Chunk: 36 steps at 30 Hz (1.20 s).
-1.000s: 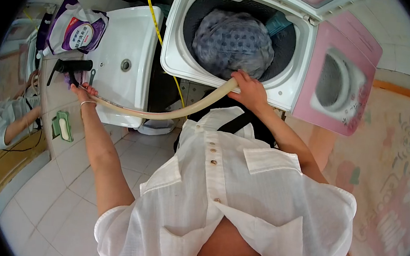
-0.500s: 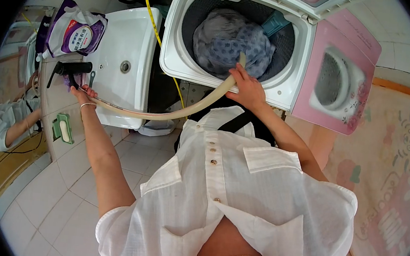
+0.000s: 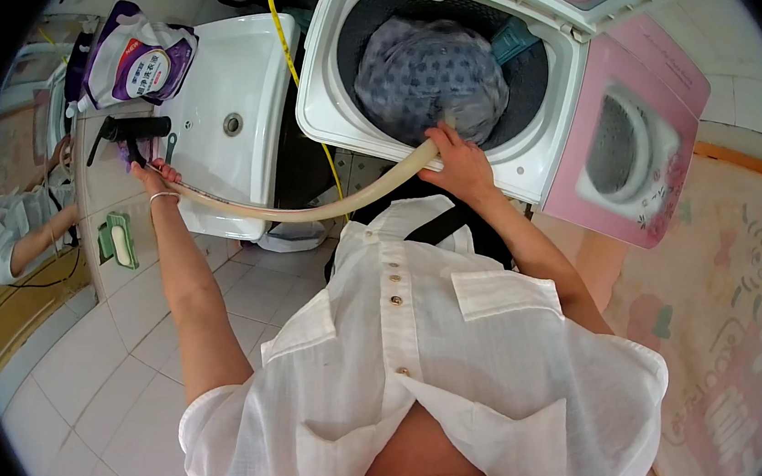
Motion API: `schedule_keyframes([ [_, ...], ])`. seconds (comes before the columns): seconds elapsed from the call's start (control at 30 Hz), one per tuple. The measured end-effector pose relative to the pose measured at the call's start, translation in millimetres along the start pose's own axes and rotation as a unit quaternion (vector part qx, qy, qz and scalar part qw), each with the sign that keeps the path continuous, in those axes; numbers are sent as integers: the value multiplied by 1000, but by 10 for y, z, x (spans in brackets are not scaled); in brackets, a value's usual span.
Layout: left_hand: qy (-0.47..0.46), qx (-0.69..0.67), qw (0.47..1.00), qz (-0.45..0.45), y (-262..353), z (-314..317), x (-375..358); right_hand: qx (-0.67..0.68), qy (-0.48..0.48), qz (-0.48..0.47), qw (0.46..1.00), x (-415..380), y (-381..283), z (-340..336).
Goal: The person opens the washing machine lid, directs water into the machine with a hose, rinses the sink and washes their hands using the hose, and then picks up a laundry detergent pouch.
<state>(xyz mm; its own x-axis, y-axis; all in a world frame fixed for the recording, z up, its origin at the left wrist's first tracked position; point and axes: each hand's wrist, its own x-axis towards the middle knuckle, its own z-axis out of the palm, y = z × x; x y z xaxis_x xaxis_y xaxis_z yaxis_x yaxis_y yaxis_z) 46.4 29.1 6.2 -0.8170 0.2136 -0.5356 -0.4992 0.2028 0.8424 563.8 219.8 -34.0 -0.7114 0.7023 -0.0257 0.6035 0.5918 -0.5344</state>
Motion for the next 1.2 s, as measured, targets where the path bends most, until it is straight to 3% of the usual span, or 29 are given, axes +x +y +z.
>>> schedule_keyframes([
  [0.07, -1, -1, 1000, 2, -3, 7, -4, 20, -43, 45, 998, 15, -19, -8],
  [0.2, 1, 3, 1000, 6, 1, 3, -8, 1, -27, 31, 999, 18, -21, -7],
  [0.27, 0, 0, 1000, 4, -1, 2, 0, 37, -64, 42, 996, 35, -40, -46],
  [1.2, 2, -5, 1000, 1, -6, 6, -7, -6, -43, 19, 999, 20, -40, -4],
])
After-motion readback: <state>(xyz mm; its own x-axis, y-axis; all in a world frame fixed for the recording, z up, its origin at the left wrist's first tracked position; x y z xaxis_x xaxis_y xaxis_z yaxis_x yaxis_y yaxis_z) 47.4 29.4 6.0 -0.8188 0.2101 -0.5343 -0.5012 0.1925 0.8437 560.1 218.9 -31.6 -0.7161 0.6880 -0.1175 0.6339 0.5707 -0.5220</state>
